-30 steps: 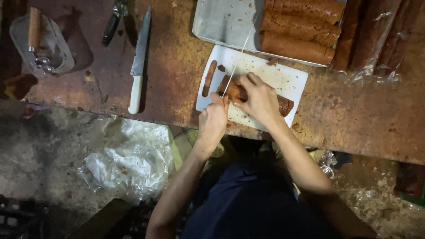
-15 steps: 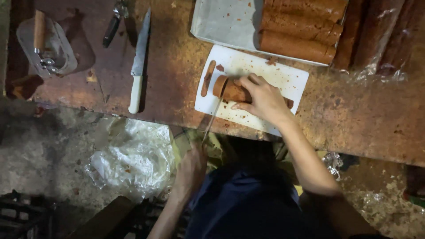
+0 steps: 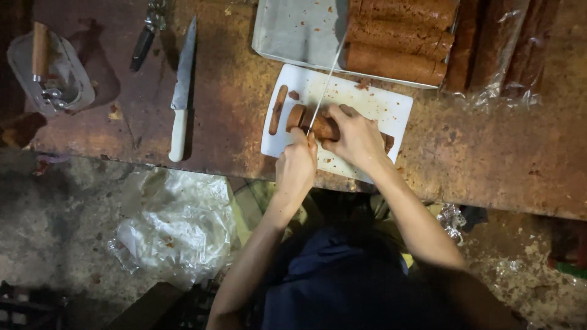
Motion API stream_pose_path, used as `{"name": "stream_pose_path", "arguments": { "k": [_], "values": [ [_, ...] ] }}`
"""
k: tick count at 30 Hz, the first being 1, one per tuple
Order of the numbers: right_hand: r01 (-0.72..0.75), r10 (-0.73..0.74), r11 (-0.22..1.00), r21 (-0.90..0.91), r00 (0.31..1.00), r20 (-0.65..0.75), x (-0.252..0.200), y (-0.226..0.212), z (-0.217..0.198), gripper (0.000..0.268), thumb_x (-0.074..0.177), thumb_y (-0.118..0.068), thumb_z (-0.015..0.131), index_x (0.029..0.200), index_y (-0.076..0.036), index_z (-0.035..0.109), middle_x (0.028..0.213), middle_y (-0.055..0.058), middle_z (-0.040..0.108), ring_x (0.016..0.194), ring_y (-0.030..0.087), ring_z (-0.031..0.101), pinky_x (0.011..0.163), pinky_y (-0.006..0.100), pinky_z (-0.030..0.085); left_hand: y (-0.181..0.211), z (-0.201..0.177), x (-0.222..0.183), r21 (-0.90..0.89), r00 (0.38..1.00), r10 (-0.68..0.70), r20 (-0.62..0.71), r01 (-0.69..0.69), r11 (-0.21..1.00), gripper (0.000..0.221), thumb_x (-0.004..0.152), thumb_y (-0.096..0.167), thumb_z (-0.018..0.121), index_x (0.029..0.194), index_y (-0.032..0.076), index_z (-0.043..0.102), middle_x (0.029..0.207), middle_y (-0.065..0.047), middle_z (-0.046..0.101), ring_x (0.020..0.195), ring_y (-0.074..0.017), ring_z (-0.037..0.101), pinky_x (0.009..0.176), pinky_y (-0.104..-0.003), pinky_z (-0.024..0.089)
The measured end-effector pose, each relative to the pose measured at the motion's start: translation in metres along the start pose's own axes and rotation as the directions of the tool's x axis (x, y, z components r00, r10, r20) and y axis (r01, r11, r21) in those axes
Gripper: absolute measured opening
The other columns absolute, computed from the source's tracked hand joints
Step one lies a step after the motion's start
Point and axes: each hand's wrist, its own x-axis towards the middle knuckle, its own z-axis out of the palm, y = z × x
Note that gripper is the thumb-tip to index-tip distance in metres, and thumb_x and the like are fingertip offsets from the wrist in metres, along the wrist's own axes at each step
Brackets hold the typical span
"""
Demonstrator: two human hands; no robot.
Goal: Slicing long cylindrical food rolls into smaller segments using a wire cutter on a cutting board.
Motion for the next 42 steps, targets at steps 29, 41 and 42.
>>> {"name": "stream_pose_path", "arguments": {
  "k": [29, 41, 42],
  "values": [
    [-0.044, 0.046, 0.998, -0.043, 0.998, 0.043, -0.013, 0.031, 0.005, 0.057, 0.073, -0.040, 0.084, 0.121, -0.024, 0.057, 0.116, 0.011, 0.067, 0.106, 0.039, 0.071, 0.088, 0.060, 0.057, 0.014, 0.011, -0.011, -0.068, 1.000, 0.009, 0.014, -0.008, 0.998, 0.033, 0.108, 0.040, 0.032, 0.109, 0.010, 0.047, 0.076, -0.027, 0.071, 0.079, -0.0482, 0.075, 0.071, -0.060, 0.060],
    [-0.088, 0.088, 0.996, 0.008, 0.995, 0.056, -0.012, 0.019, -0.013, 0.050, 0.079, -0.041, 0.082, 0.121, -0.024, 0.059, 0.114, 0.011, 0.069, 0.112, 0.038, 0.069, 0.087, 0.062, 0.055, -0.040, -0.010, -0.092, 0.008, 0.874, -0.233, 0.427, 0.254, 0.967, 0.050, 0.103, 0.037, 0.037, 0.114, -0.005, 0.061, 0.103, -0.038, 0.070, 0.103, -0.0579, 0.066, 0.084, -0.070, 0.054],
    [-0.086, 0.086, 0.996, 0.007, 0.995, 0.053, -0.014, 0.016, -0.024, 0.050, 0.079, -0.041, 0.082, 0.121, -0.024, 0.059, 0.114, 0.011, 0.069, 0.112, 0.038, 0.069, 0.087, 0.062, 0.055, -0.056, 0.000, -0.106, 0.007, 0.876, -0.232, 0.423, 0.252, 0.968, 0.050, 0.103, 0.037, 0.037, 0.114, -0.005, 0.061, 0.103, -0.038, 0.070, 0.103, -0.0579, 0.066, 0.084, -0.070, 0.054]
  ]
}}
